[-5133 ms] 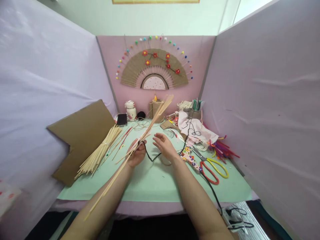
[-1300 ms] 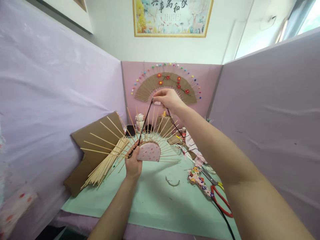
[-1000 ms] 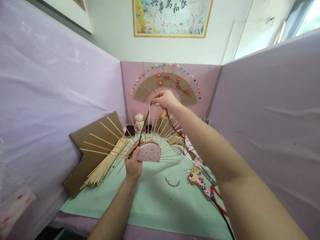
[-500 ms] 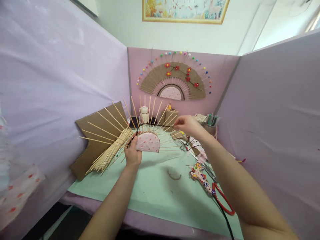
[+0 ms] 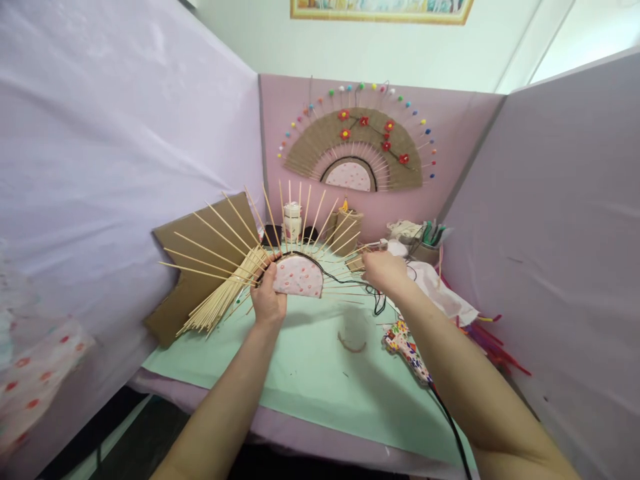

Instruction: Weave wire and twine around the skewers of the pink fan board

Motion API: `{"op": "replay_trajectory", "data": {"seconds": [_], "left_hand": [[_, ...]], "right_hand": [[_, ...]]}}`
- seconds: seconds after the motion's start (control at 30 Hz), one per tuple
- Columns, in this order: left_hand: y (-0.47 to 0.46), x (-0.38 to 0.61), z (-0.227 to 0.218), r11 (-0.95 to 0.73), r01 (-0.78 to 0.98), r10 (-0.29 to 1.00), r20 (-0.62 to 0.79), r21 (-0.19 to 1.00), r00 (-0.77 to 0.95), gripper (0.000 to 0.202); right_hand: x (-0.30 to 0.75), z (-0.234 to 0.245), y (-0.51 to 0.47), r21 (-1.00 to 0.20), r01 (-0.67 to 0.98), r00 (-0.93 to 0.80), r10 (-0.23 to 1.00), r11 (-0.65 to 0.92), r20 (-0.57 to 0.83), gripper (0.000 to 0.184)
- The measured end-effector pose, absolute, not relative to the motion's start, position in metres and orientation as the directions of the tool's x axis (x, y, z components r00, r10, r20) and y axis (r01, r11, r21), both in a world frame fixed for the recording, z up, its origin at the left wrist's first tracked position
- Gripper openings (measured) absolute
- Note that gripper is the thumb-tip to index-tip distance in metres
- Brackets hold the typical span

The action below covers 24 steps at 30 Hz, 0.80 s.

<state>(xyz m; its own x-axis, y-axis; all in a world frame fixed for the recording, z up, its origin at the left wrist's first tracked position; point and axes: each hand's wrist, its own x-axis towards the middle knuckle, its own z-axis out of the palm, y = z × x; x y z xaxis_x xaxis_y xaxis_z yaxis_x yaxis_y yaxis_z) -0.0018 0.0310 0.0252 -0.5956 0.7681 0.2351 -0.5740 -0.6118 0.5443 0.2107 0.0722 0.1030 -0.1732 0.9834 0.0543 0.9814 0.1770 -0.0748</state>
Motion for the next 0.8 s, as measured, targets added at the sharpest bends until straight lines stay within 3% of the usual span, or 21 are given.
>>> {"op": "replay_trajectory", "data": {"seconds": [0.07, 0.17, 0.23, 0.3, 0.53, 0.73, 0.8], "left_hand": [[0.030, -0.001, 0.024, -0.607, -0.578, 0.773, 0.238, 0.545, -0.588, 0.018], [0.030, 0.001, 0.023, -0.595, -0.593, 0.786, 0.237, 0.543, -0.572, 0.019], [0.029, 0.002, 0.022, -0.584, -0.605, 0.796, 0.236, 0.542, -0.557, 0.019], [0.028, 0.003, 0.022, -0.573, -0.616, 0.807, 0.242, 0.540, -0.539, 0.019], [0.027, 0.002, 0.024, -0.564, -0.608, 0.812, 0.240, 0.559, -0.532, 0.020], [0.025, 0.002, 0.026, -0.559, -0.624, 0.817, 0.233, 0.546, -0.528, 0.020], [0.025, 0.002, 0.025, -0.556, -0.633, 0.821, 0.237, 0.539, -0.519, 0.019]], "right_hand": [[0.198, 0.113, 0.058, -0.058, 0.953, -0.277, 0.932, 0.298, 0.233, 0.026], [0.166, 0.119, 0.039, -0.051, 0.737, -0.562, 0.653, 0.674, 0.508, 0.026], [0.145, 0.117, 0.033, -0.014, 0.595, -0.644, 0.487, 0.804, 0.589, 0.026], [0.130, 0.112, 0.032, 0.033, 0.533, -0.673, 0.399, 0.846, 0.623, 0.027], [0.123, 0.094, 0.037, 0.076, 0.483, -0.708, 0.338, 0.872, 0.620, 0.030], [0.134, 0.077, 0.024, -0.092, 0.580, -0.490, 0.436, 0.810, 0.755, 0.033], [0.135, 0.062, 0.018, -0.101, 0.611, -0.458, 0.454, 0.785, 0.764, 0.046]]}}
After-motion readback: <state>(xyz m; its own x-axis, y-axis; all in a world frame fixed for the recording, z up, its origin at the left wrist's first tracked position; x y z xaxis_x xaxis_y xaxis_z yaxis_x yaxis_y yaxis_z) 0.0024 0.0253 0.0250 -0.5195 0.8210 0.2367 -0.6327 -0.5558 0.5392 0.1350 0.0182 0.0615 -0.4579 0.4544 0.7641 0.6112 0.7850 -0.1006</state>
